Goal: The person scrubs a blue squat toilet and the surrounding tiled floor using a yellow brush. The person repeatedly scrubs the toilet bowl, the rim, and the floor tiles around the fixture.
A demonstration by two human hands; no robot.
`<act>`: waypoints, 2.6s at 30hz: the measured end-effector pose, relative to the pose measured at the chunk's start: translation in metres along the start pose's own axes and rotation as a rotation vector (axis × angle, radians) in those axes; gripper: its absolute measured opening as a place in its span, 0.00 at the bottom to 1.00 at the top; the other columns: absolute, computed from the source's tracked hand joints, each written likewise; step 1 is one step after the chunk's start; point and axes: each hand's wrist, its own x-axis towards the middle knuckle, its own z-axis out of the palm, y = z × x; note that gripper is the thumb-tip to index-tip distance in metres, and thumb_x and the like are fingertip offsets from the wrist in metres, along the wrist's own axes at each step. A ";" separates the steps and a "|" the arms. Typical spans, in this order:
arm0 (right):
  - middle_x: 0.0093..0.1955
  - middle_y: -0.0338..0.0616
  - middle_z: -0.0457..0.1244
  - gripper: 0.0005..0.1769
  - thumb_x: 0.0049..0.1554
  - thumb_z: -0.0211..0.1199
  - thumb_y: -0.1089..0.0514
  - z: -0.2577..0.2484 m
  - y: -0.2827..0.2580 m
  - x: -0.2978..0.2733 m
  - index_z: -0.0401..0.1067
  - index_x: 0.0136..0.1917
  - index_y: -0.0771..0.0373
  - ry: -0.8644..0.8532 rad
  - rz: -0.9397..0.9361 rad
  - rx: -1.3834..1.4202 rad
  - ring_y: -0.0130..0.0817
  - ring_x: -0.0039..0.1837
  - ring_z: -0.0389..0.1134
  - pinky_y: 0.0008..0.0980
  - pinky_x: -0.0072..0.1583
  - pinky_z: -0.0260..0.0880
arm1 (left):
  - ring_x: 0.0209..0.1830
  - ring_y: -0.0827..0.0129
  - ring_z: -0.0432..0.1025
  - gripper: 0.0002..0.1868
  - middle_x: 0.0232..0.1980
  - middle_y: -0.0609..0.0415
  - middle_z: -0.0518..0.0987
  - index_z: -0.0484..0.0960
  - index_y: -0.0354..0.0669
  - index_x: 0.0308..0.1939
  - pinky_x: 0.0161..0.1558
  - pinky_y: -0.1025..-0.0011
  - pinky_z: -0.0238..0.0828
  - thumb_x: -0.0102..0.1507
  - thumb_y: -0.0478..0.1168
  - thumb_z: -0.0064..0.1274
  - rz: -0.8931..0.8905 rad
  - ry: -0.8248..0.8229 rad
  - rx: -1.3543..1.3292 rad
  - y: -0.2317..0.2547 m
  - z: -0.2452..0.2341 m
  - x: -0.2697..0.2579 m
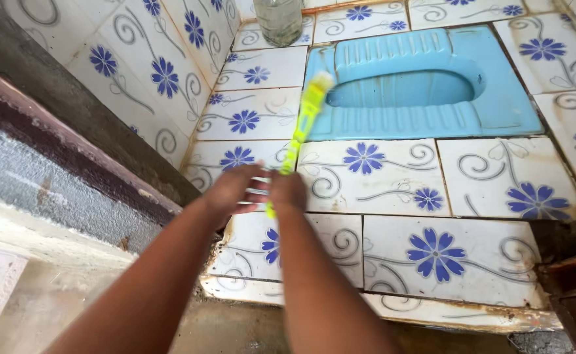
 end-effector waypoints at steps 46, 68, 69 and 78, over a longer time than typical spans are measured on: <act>0.33 0.53 0.67 0.38 0.69 0.38 0.35 -0.070 0.070 -0.209 0.74 0.48 0.72 -0.081 0.255 -0.642 0.43 0.33 0.70 0.42 0.40 0.73 | 0.41 0.59 0.80 0.23 0.50 0.46 0.83 0.77 0.45 0.56 0.43 0.57 0.75 0.70 0.57 0.41 -0.122 -0.439 -0.121 -0.133 0.042 -0.010; 0.59 0.51 0.68 0.19 0.65 0.49 0.55 -0.026 0.050 -0.257 0.71 0.67 0.53 -0.175 -0.054 -1.097 0.51 0.61 0.70 0.53 0.59 0.72 | 0.38 0.63 0.76 0.20 0.49 0.52 0.83 0.75 0.46 0.59 0.39 0.54 0.73 0.68 0.49 0.44 -0.061 -0.492 0.475 -0.117 -0.005 -0.037; 0.62 0.52 0.66 0.20 0.69 0.46 0.50 -0.031 0.061 -0.258 0.71 0.68 0.53 -0.140 -0.107 -1.092 0.53 0.64 0.68 0.55 0.62 0.70 | 0.39 0.64 0.77 0.20 0.50 0.54 0.83 0.75 0.47 0.60 0.39 0.55 0.74 0.67 0.50 0.45 -0.062 -0.501 0.488 -0.117 -0.011 -0.043; 0.66 0.53 0.66 0.19 0.61 0.55 0.55 -0.179 0.124 -0.228 0.72 0.64 0.58 0.017 0.115 -0.994 0.49 0.68 0.67 0.49 0.66 0.69 | 0.41 0.66 0.78 0.25 0.55 0.54 0.82 0.73 0.44 0.64 0.40 0.59 0.77 0.69 0.54 0.47 -0.017 -0.375 0.586 -0.084 -0.052 -0.097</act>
